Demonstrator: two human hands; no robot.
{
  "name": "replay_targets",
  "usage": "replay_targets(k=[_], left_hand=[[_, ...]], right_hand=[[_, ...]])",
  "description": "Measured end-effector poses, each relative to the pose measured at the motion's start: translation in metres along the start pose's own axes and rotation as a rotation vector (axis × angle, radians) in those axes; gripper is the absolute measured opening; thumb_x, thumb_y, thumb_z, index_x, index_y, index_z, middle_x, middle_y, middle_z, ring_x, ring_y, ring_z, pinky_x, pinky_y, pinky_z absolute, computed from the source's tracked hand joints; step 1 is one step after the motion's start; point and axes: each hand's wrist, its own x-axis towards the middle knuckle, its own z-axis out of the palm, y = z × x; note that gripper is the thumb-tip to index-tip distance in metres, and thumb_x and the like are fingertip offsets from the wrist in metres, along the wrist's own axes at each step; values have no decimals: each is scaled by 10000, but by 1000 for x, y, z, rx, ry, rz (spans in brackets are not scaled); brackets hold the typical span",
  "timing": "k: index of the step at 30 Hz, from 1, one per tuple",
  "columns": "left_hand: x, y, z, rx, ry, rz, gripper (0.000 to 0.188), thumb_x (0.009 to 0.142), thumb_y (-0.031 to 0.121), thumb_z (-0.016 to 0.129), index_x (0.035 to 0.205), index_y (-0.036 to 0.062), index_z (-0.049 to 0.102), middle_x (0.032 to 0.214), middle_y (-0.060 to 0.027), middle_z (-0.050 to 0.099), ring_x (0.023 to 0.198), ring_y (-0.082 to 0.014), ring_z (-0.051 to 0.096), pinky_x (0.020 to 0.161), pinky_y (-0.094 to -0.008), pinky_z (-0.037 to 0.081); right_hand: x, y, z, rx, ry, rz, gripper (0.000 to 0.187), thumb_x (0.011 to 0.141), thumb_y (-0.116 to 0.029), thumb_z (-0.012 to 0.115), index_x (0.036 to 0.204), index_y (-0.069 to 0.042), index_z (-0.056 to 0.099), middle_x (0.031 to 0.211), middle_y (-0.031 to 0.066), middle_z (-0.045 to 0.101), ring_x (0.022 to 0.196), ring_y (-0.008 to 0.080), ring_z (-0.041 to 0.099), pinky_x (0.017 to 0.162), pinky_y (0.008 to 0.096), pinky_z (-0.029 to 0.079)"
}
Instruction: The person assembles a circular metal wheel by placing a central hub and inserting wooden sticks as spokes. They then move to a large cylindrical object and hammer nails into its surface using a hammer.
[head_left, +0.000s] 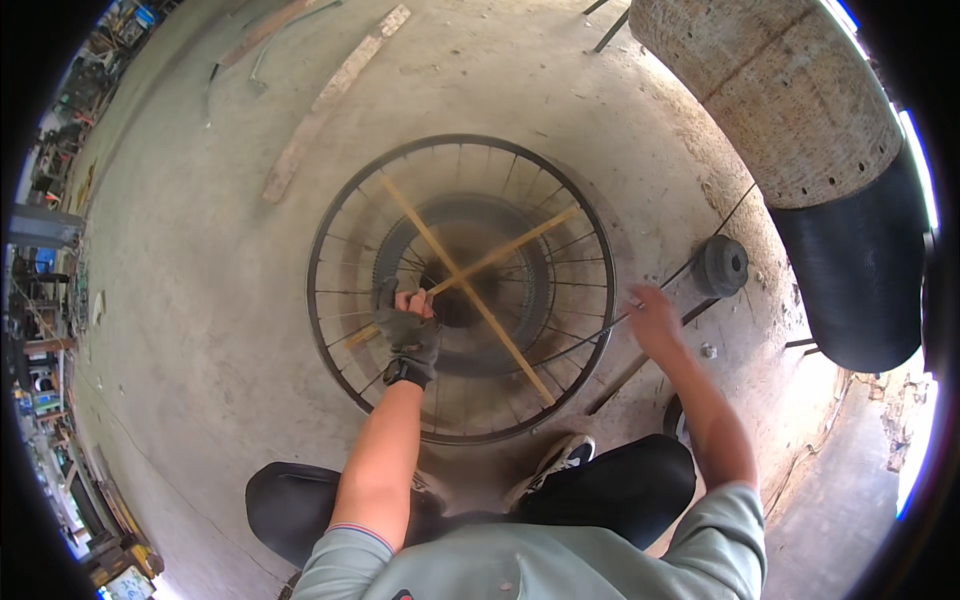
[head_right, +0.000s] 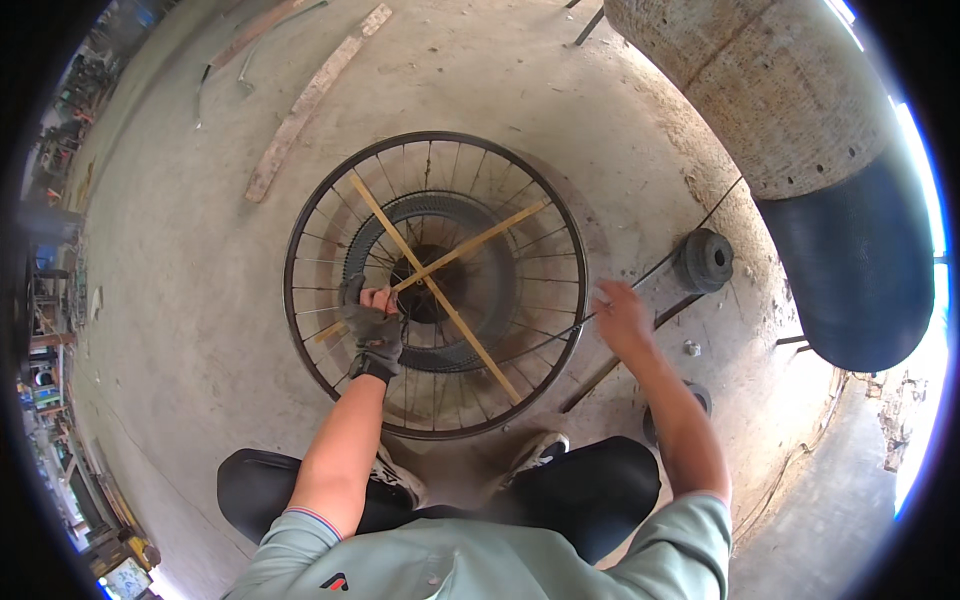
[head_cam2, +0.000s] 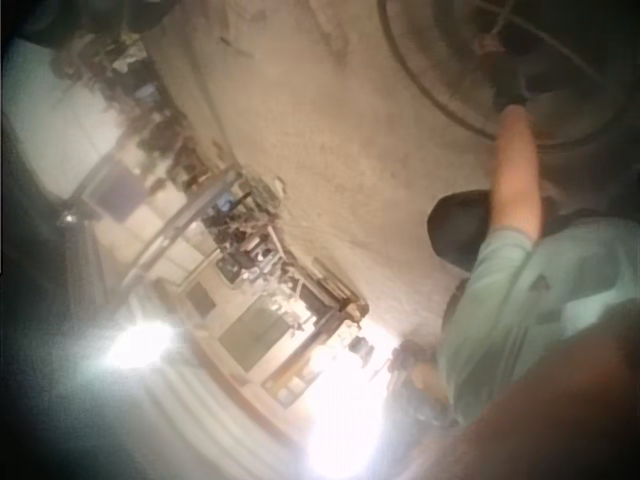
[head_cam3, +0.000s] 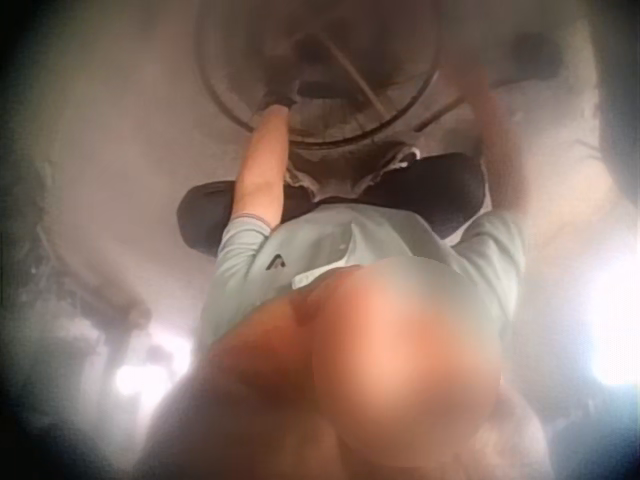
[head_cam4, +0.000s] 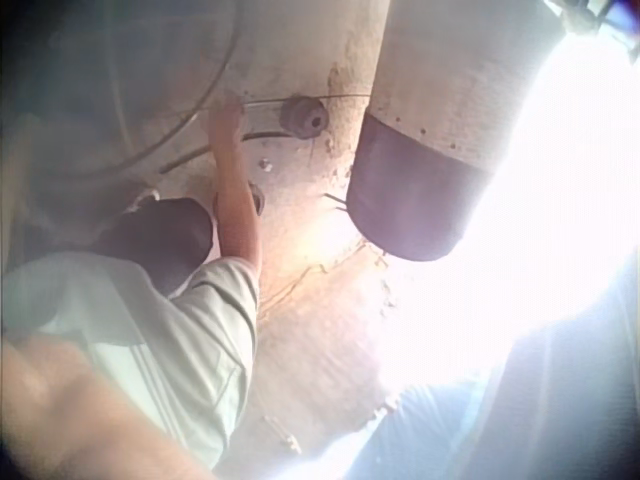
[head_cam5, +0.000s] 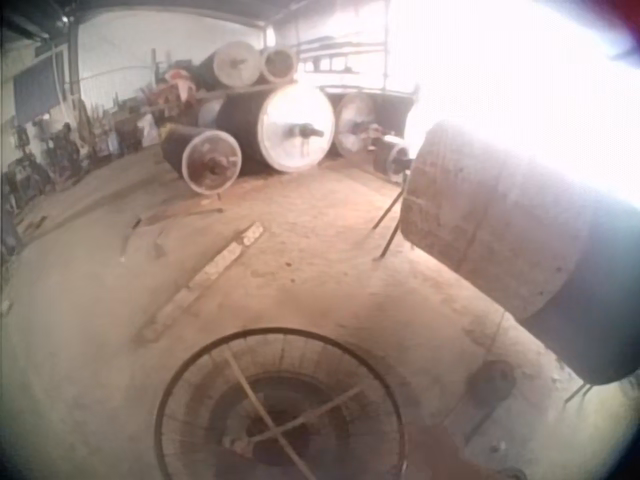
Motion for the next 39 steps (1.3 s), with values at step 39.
replay_targets(k=[39], left_hand=[[3,18,-12,642,-39,343,200,882,0,726,1074,23,677,928,-155,654,840,-327,641,744,-406,520]], right_hand=[[-214,203,-19,-374,-3,684,1039,626,-284,894,1536,-56,448,1294,263,598,1256,438,554,1101,527,419]])
